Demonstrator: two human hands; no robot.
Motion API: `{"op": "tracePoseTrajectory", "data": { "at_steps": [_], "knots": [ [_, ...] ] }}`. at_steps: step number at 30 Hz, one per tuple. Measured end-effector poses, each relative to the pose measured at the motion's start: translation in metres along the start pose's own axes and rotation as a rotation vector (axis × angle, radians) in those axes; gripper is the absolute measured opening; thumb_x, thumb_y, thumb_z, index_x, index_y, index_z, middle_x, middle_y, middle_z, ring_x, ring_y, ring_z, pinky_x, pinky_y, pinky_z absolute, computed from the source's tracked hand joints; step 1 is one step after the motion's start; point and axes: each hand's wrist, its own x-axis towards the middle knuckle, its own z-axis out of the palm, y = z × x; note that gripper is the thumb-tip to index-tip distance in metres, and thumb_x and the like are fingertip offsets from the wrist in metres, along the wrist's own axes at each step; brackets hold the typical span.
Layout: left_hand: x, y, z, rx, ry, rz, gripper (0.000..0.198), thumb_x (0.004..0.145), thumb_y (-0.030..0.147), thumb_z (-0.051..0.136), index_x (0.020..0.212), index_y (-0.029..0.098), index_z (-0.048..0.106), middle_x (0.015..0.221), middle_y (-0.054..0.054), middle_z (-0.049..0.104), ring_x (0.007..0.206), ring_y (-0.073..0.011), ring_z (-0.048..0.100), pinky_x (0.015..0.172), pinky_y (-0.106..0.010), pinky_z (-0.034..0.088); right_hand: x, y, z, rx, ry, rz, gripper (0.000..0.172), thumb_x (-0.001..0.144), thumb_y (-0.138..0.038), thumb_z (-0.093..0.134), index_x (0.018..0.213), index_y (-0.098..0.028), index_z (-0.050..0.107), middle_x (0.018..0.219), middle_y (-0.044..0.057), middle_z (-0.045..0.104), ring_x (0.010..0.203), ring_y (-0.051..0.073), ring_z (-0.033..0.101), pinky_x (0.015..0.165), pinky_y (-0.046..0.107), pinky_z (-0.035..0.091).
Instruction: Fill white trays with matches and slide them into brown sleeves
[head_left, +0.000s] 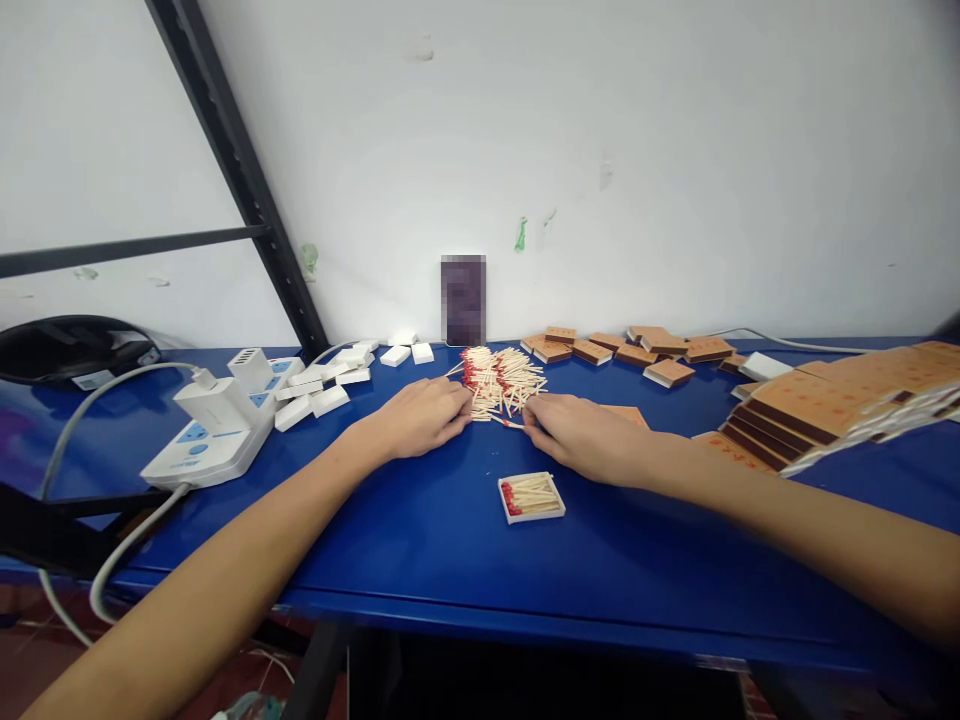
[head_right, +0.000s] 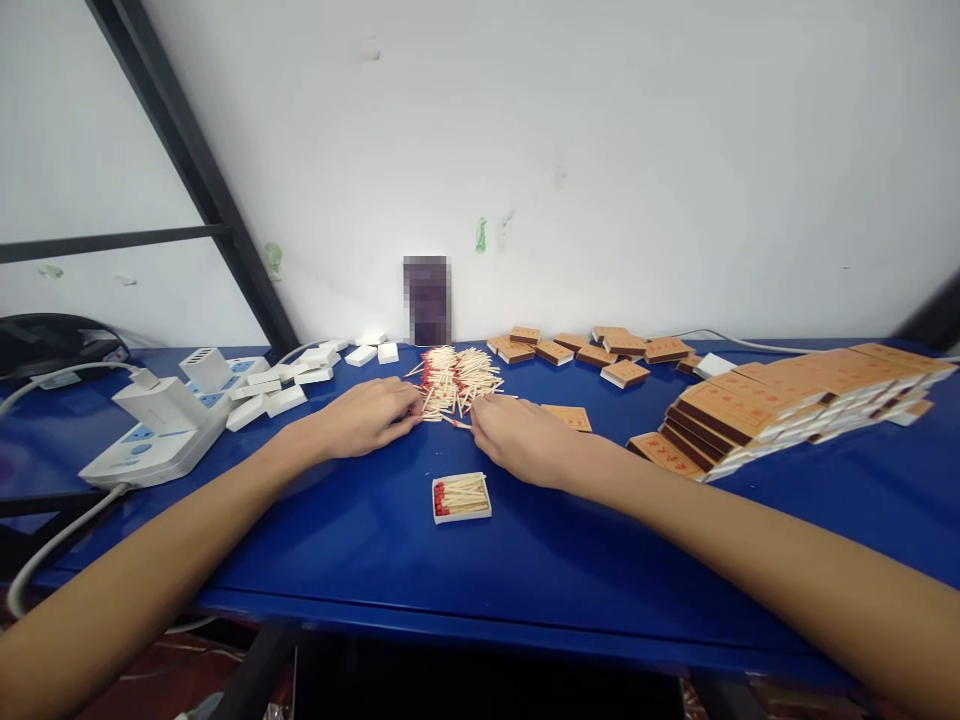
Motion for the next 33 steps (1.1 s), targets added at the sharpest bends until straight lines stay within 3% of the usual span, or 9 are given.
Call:
{"op": "tracePoseTrajectory", "data": {
  "at_steps": [7, 13, 16, 20, 23, 25, 28, 33],
  "knots": [
    [-0.002, 0.008, -0.007, -0.101, -0.024, 0.008, 0.017, 0.095, 0.023, 0.038, 0.083, 0.017, 0.049, 0.083, -0.005, 0.058, 0.074, -0.0167, 0.051, 0.070, -0.030, 0.038, -0.029, 0.000, -0.018, 0.137, -0.002, -0.137, 0.013, 0.093, -0.024, 0.042, 0.082, -0.021, 0.048, 0.077, 0.001, 0.059, 0.064, 0.014, 0.050, 0.059, 0.027, 0.032],
    [-0.002, 0.018, -0.017, -0.408, -0.074, 0.008, 0.017, 0.094, 0.025, 0.040, 0.080, 0.018, 0.046, 0.071, 0.001, 0.050, 0.063, -0.0124, 0.043, 0.062, -0.027, 0.034, -0.041, -0.015, -0.031, 0.317, -0.116, -0.320, 0.010, 0.088, -0.023, 0.050, 0.079, -0.021, 0.051, 0.076, -0.001, 0.059, 0.065, 0.013, 0.049, 0.059, 0.025, 0.034],
    [-0.003, 0.026, -0.022, -0.611, -0.129, 0.019, 0.022, 0.096, 0.029, 0.039, 0.079, 0.018, 0.047, 0.067, 0.003, 0.045, 0.059, -0.0103, 0.038, 0.057, -0.025, 0.032, -0.041, -0.017, -0.029, 0.328, -0.088, -0.318, 0.008, 0.088, -0.023, 0.051, 0.080, -0.021, 0.053, 0.075, 0.000, 0.060, 0.064, 0.013, 0.050, 0.060, 0.026, 0.034],
    [-0.005, 0.033, -0.030, -0.789, -0.201, 0.036, 0.024, 0.095, 0.035, 0.042, 0.081, 0.017, 0.050, 0.068, 0.003, 0.043, 0.060, -0.0100, 0.035, 0.055, -0.024, 0.031, -0.038, -0.012, -0.027, 0.268, 0.081, -0.247, 0.013, 0.091, -0.030, 0.050, 0.081, -0.021, 0.053, 0.071, -0.001, 0.056, 0.059, 0.013, 0.047, 0.058, 0.027, 0.031],
    [-0.006, 0.037, -0.036, -0.878, -0.257, 0.082, 0.020, 0.094, 0.032, 0.045, 0.083, 0.016, 0.053, 0.071, 0.002, 0.044, 0.062, -0.0099, 0.035, 0.056, -0.024, 0.030, -0.036, -0.010, -0.027, 0.233, 0.174, -0.201, 0.017, 0.090, -0.037, 0.053, 0.097, -0.021, 0.055, 0.073, -0.001, 0.056, 0.059, 0.013, 0.047, 0.058, 0.026, 0.031],
    [-0.006, 0.038, -0.038, -0.912, -0.284, 0.097, 0.020, 0.094, 0.031, 0.046, 0.082, 0.016, 0.053, 0.071, 0.003, 0.042, 0.061, -0.0096, 0.034, 0.056, -0.024, 0.029, -0.036, -0.010, -0.027, 0.223, 0.170, -0.254, 0.020, 0.092, -0.038, 0.053, 0.101, -0.021, 0.057, 0.076, 0.000, 0.058, 0.062, 0.014, 0.048, 0.060, 0.026, 0.032],
    [-0.007, 0.040, -0.039, -0.926, -0.307, 0.095, 0.022, 0.094, 0.033, 0.047, 0.082, 0.016, 0.054, 0.069, 0.003, 0.040, 0.061, -0.0096, 0.032, 0.055, -0.023, 0.029, -0.036, -0.010, -0.025, 0.210, 0.141, -0.350, 0.021, 0.097, -0.034, 0.044, 0.092, -0.020, 0.059, 0.077, 0.002, 0.060, 0.065, 0.015, 0.051, 0.061, 0.027, 0.033],
    [-0.006, 0.042, -0.036, -0.919, -0.296, 0.098, 0.022, 0.094, 0.034, 0.049, 0.086, 0.016, 0.058, 0.070, 0.002, 0.046, 0.061, -0.0098, 0.035, 0.055, -0.023, 0.030, -0.035, -0.011, -0.024, 0.274, 0.070, -0.369, 0.027, 0.099, -0.035, 0.039, 0.086, -0.019, 0.056, 0.076, 0.002, 0.058, 0.066, 0.015, 0.050, 0.061, 0.027, 0.035]
  ]
}}
